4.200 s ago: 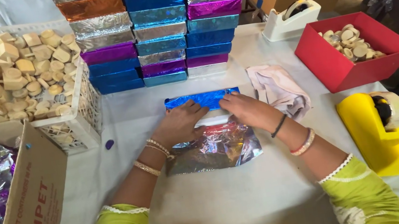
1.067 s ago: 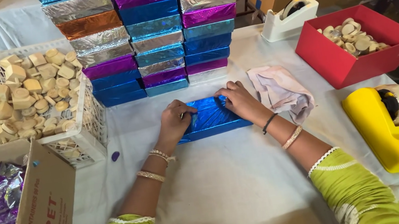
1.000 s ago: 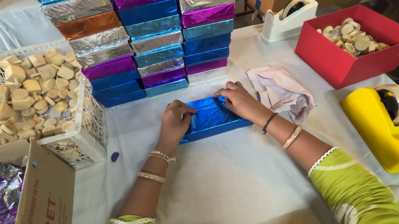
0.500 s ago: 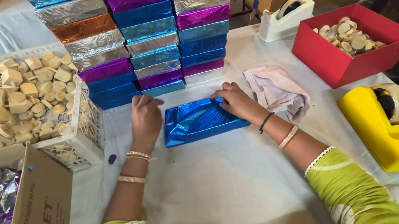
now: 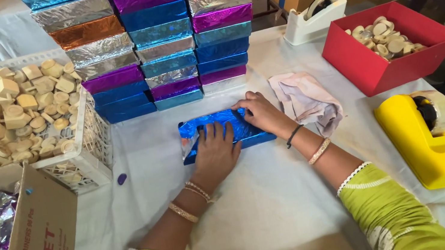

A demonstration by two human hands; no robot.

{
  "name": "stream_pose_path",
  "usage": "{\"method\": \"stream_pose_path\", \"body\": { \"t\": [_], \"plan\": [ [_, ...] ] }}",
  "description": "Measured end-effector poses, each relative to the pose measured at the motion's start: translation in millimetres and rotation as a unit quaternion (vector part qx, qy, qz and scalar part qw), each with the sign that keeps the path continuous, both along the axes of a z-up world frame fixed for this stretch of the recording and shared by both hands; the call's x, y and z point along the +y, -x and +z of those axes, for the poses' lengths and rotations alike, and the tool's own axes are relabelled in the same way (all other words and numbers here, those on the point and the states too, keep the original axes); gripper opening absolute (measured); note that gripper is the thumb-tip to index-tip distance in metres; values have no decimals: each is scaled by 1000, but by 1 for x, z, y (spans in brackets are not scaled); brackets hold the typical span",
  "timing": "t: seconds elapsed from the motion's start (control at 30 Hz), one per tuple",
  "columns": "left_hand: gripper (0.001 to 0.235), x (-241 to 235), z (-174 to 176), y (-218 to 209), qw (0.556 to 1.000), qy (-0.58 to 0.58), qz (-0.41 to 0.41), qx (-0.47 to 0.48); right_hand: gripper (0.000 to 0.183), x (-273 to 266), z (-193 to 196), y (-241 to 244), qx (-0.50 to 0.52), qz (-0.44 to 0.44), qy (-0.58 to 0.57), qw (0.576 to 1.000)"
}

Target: The person wipes wooden objects with a cloth, then places them into a small box. They wrap the box in shiny blue foil, fold the edges, and secure the package with tape. The wrapped box is then placed on a stack of other wrapped boxes.

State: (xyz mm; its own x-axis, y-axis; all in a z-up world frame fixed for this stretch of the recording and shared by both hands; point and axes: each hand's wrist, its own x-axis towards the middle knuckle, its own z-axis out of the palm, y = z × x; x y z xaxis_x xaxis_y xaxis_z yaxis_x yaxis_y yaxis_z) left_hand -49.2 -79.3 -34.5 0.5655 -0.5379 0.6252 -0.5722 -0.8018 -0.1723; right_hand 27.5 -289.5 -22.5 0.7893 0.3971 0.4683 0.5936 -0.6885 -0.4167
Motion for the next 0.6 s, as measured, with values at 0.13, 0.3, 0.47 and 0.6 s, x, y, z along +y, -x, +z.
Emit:
{"method": "stream_pose_path", "body": {
  "t": [0.13, 0.3, 0.47, 0.6],
  "plan": [
    [61, -1, -6, -4, 1000, 4, 14, 27, 39, -9, -3, -9, 24, 19, -19, 999],
    [63, 3, -2, -5, 999, -11, 10, 36, 27, -32, -18, -30, 94, 55, -85, 990],
    [68, 13, 10, -5, 993, 46, -56, 96, 31, -48, -25, -35, 321, 173, -248, 897],
    [70, 19, 9, -7, 989, 67, -80, 107, 38, -55, -24, -34, 356, 179, -255, 881]
  ]
}}
